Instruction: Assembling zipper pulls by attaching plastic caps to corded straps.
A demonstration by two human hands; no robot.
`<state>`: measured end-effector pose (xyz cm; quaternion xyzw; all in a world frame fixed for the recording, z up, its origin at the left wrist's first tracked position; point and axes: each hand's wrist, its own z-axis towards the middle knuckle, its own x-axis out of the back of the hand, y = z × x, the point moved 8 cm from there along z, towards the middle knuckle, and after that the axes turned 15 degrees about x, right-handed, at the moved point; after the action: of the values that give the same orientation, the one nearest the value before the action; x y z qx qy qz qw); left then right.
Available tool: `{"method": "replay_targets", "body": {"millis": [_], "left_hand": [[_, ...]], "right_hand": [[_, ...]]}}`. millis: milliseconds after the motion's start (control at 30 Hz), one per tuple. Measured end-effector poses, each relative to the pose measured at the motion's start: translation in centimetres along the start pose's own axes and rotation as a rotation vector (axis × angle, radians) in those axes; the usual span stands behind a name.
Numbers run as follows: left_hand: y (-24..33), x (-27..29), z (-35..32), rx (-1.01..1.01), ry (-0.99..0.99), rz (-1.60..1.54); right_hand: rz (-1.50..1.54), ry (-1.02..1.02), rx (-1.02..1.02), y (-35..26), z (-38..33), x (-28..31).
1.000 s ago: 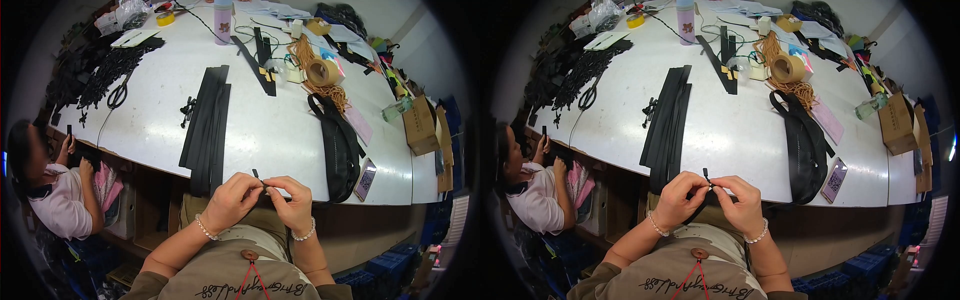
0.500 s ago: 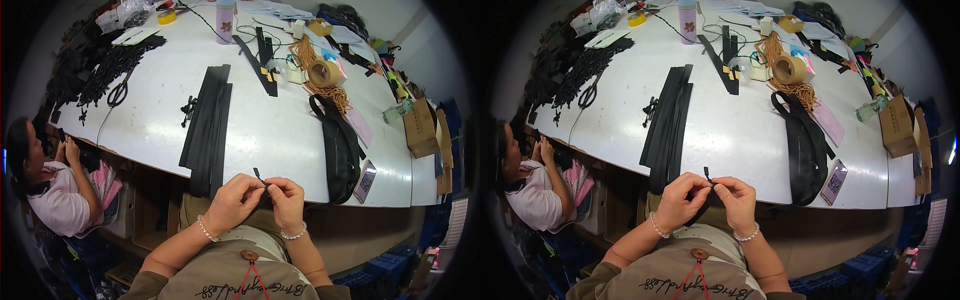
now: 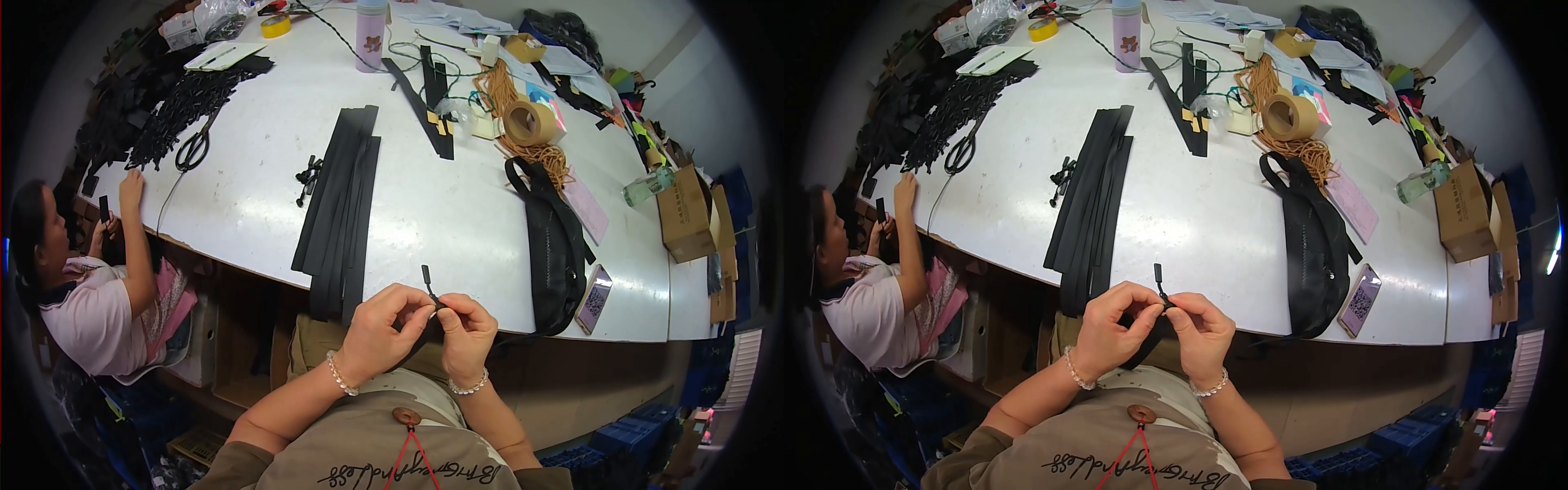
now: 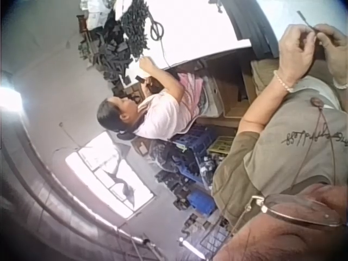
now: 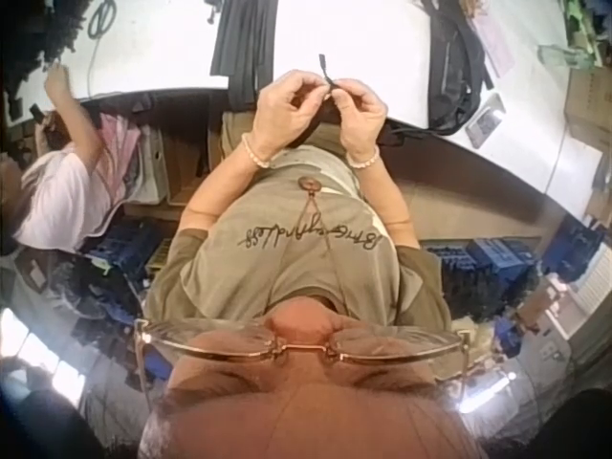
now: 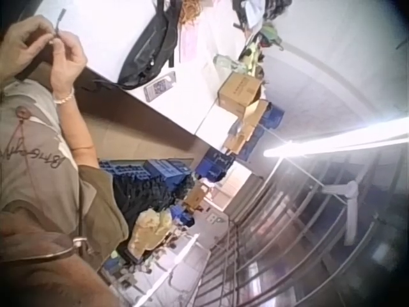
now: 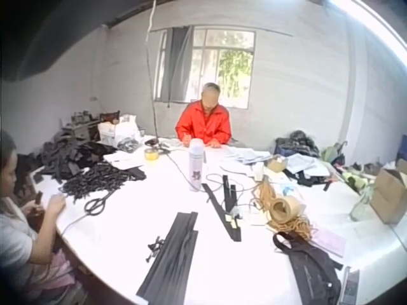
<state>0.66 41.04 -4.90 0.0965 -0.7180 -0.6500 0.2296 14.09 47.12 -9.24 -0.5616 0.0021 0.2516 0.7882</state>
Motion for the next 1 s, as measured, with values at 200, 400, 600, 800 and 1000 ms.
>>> {"method": "replay_targets", "body": {"millis": [200,400,600,800,1000], "left_hand": [[0.5,-0.1,0.5,0.028,-0.064,0.012],[-0.4,-0.3,0.7,0.137,-0.111,-0.041],[-1.4,-0.5,0.9,0.227,-0.143,-0.089],[-1.4,-0.5,1.0,0.205,-0.126,-0.049],[-0.9,0.0,0.9,0.176,-0.082,-0.006]], "right_hand": [[0.206,0.13,-0.195,1.2,-0.6,0.7],[0.332,0.189,-0.365,2.5,-1.4,0.2],[0.404,0.216,-0.419,2.8,-1.3,-0.3],[0.274,0.157,-0.302,2.0,-0.6,0.3],[0.043,0.034,-0.194,0.9,0.4,0.3]]}}
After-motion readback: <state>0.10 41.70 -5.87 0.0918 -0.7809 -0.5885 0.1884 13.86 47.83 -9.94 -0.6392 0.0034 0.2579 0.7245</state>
